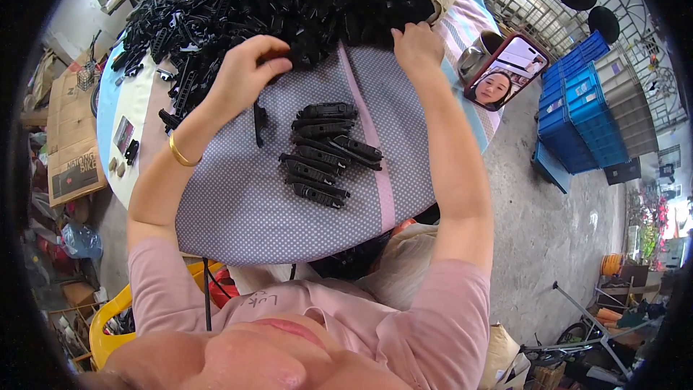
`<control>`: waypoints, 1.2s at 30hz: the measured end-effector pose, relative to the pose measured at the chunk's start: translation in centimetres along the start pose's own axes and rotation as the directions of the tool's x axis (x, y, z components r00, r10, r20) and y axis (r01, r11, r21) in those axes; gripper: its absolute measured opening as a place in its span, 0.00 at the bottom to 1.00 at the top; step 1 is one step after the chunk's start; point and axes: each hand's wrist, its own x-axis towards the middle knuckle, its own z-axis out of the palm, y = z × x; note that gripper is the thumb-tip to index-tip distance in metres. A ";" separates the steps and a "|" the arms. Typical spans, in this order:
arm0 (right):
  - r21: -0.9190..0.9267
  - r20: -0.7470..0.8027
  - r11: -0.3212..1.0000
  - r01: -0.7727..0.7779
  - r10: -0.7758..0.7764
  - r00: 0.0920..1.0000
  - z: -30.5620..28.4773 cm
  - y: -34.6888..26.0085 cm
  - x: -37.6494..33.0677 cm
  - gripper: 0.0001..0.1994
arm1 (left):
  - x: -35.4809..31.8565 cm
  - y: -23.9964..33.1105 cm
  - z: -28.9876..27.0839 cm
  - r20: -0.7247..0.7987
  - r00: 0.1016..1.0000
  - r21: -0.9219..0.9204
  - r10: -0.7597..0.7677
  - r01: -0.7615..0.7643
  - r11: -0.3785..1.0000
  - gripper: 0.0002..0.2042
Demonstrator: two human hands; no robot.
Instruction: Assembling or inspecting black plastic hair claw clips at a production workbench.
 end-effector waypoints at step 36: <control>0.679 -0.262 0.448 0.582 -0.593 0.762 -7.9 -9.2 -5.6 0.19 | 0.3 -1.6 0.2 0.370 0.839 -0.753 -0.400 0.523 0.399 0.13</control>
